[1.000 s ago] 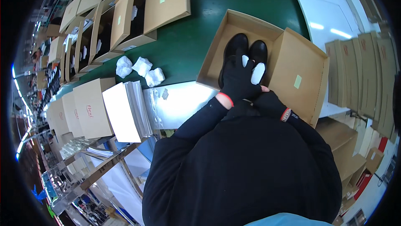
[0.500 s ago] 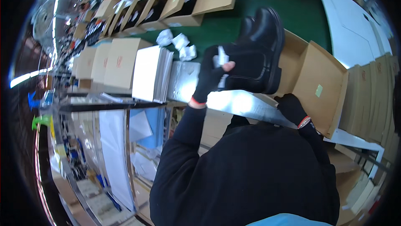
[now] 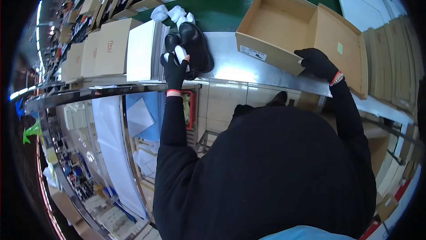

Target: The person places a pair of black shoes into a cardboard box lined with white tissue paper. They add crumpled white paper for padding, fold the tissue over the shoes, and close the box. This process is repeated for multiple pairs of shoes throughout the video.

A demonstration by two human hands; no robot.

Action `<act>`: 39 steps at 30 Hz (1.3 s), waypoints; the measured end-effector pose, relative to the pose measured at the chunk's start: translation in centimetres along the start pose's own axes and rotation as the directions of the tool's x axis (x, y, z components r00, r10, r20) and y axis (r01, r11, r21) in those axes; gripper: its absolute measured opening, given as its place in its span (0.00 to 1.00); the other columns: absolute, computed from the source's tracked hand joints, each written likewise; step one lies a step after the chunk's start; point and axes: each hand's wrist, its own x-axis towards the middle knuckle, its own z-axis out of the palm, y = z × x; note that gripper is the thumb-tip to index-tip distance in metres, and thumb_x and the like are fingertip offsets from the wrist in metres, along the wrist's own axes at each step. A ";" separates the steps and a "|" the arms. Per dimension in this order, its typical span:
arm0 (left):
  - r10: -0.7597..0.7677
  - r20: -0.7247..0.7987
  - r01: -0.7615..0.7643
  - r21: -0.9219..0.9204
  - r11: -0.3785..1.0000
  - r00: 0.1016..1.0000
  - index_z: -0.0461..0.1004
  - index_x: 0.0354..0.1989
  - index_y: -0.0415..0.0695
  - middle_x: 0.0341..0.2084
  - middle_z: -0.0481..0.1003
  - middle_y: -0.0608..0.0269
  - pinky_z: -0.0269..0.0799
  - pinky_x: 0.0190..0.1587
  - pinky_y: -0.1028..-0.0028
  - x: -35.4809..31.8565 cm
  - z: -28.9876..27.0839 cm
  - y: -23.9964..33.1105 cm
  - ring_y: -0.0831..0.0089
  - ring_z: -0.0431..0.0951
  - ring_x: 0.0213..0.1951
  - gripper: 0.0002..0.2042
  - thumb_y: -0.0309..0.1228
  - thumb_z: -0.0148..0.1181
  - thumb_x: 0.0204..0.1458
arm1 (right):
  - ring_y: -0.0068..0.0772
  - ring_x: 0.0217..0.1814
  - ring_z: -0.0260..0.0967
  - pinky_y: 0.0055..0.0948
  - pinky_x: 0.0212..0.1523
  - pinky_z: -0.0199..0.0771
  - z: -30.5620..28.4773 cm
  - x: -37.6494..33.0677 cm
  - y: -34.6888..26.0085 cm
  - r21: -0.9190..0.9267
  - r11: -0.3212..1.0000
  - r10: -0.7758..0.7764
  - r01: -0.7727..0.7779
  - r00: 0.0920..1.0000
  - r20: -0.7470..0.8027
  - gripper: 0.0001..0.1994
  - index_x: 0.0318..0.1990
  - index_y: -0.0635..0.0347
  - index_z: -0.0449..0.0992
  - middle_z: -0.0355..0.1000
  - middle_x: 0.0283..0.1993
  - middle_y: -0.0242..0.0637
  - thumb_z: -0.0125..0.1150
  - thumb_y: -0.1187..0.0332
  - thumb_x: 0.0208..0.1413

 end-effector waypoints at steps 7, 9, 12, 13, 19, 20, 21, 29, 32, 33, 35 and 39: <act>0.233 -0.218 -0.279 -0.212 0.937 0.948 0.74 0.31 0.39 0.26 0.72 0.58 0.66 0.38 0.67 -5.1 -5.8 -6.1 0.62 0.72 0.32 0.08 0.31 0.57 0.55 | 0.46 0.53 0.70 0.37 0.56 0.67 0.4 -1.0 -3.4 0.031 0.983 0.183 -0.183 0.983 0.000 0.19 0.54 0.62 0.74 0.74 0.51 0.48 0.59 0.68 0.53; -0.002 -0.261 -0.095 -0.360 0.928 0.965 0.72 0.28 0.40 0.23 0.69 0.62 0.65 0.35 0.69 -6.5 -8.7 -10.7 0.68 0.70 0.29 0.10 0.33 0.52 0.58 | 0.47 0.53 0.70 0.37 0.56 0.67 0.9 -1.5 -3.2 0.014 0.980 0.199 -0.199 0.980 -0.020 0.19 0.53 0.62 0.74 0.74 0.51 0.48 0.60 0.69 0.52; 0.081 -0.375 -0.114 -0.066 0.991 0.923 0.67 0.21 0.40 0.19 0.65 0.68 0.62 0.31 0.73 -7.6 -15.4 -23.5 0.76 0.64 0.25 0.17 0.35 0.47 0.62 | 0.47 0.54 0.70 0.36 0.57 0.66 1.5 -1.2 -3.5 0.026 0.976 0.217 -0.216 0.976 -0.025 0.19 0.53 0.61 0.74 0.74 0.51 0.48 0.60 0.69 0.52; 0.073 -0.398 -0.109 -0.068 0.992 0.915 0.64 0.20 0.40 0.19 0.64 0.68 0.61 0.29 0.73 -7.4 -17.6 -25.0 0.76 0.63 0.24 0.18 0.35 0.46 0.62 | 0.47 0.54 0.70 0.36 0.57 0.66 1.7 -1.5 -3.5 0.009 0.969 0.247 -0.247 0.969 -0.027 0.19 0.53 0.61 0.74 0.74 0.51 0.48 0.60 0.69 0.52; -0.146 -0.523 0.037 -0.213 0.976 0.840 0.71 0.23 0.42 0.20 0.70 0.65 0.67 0.31 0.71 -3.1 -28.0 -33.9 0.72 0.69 0.25 0.16 0.37 0.48 0.60 | 0.47 0.52 0.72 0.38 0.55 0.68 2.6 -1.1 -3.9 -0.099 0.962 0.257 -0.254 0.966 0.027 0.20 0.51 0.61 0.75 0.75 0.48 0.48 0.61 0.70 0.49; -0.137 -0.518 0.087 -0.119 0.989 0.845 0.74 0.25 0.42 0.22 0.74 0.63 0.68 0.32 0.70 -3.1 -28.5 -36.2 0.70 0.73 0.27 0.15 0.38 0.49 0.60 | 0.47 0.53 0.71 0.38 0.56 0.68 3.2 -0.7 -3.8 -0.150 0.956 0.259 -0.253 0.966 0.022 0.19 0.51 0.61 0.75 0.75 0.49 0.48 0.60 0.71 0.49; -0.117 -0.488 0.172 0.069 0.983 0.865 0.76 0.28 0.43 0.25 0.76 0.60 0.69 0.34 0.67 -4.2 -28.5 -39.1 0.67 0.75 0.30 0.14 0.38 0.50 0.59 | 0.48 0.55 0.69 0.38 0.58 0.66 4.4 0.0 -2.8 -0.229 0.947 0.234 -0.227 0.972 0.004 0.19 0.51 0.61 0.75 0.73 0.52 0.47 0.58 0.72 0.49; -0.165 -0.592 0.475 0.415 0.776 0.788 0.72 0.42 0.50 0.34 0.77 0.58 0.70 0.44 0.62 -2.9 -30.4 -31.6 0.56 0.77 0.40 0.27 0.50 0.71 0.36 | 0.50 0.58 0.65 0.40 0.60 0.63 12.2 -2.5 0.6 -0.287 0.912 0.290 -0.292 0.956 -0.049 0.21 0.56 0.60 0.71 0.70 0.55 0.50 0.53 0.73 0.52; 0.223 -0.639 0.310 0.611 0.729 0.736 0.71 0.44 0.51 0.39 0.75 0.60 0.64 0.52 0.58 -3.2 -31.9 -28.9 0.61 0.71 0.50 0.30 0.50 0.73 0.32 | 0.50 0.59 0.64 0.38 0.61 0.62 11.2 -1.8 -2.6 -0.204 0.943 0.252 -0.264 0.964 -0.085 0.23 0.57 0.60 0.69 0.69 0.55 0.49 0.57 0.72 0.51; 0.343 -0.618 0.240 0.667 0.705 0.708 0.71 0.45 0.52 0.41 0.74 0.61 0.62 0.55 0.56 -3.1 -31.8 -28.3 0.62 0.69 0.53 0.31 0.50 0.73 0.31 | 0.49 0.59 0.64 0.37 0.61 0.62 11.2 -1.9 -3.9 -0.157 0.955 0.235 -0.250 0.966 -0.109 0.24 0.58 0.60 0.69 0.70 0.54 0.49 0.58 0.71 0.51; 0.113 -0.533 0.401 0.743 0.536 0.838 0.72 0.51 0.54 0.44 0.75 0.61 0.55 0.59 0.48 -2.1 -32.3 -31.1 0.63 0.67 0.56 0.32 0.48 0.71 0.34 | 0.46 0.57 0.66 0.38 0.59 0.63 10.7 -2.0 -5.3 -0.244 0.953 0.125 -0.178 0.968 -0.218 0.24 0.58 0.60 0.68 0.71 0.52 0.47 0.60 0.70 0.52; 0.201 -0.839 0.200 0.341 0.919 0.506 0.77 0.41 0.43 0.37 0.79 0.54 0.70 0.50 0.61 -0.7 -34.7 -34.0 0.61 0.80 0.36 0.12 0.32 0.55 0.49 | 0.41 0.51 0.71 0.40 0.54 0.69 10.0 -1.4 -6.3 0.150 0.974 0.218 -0.167 0.865 -0.452 0.21 0.58 0.59 0.68 0.73 0.48 0.43 0.57 0.62 0.59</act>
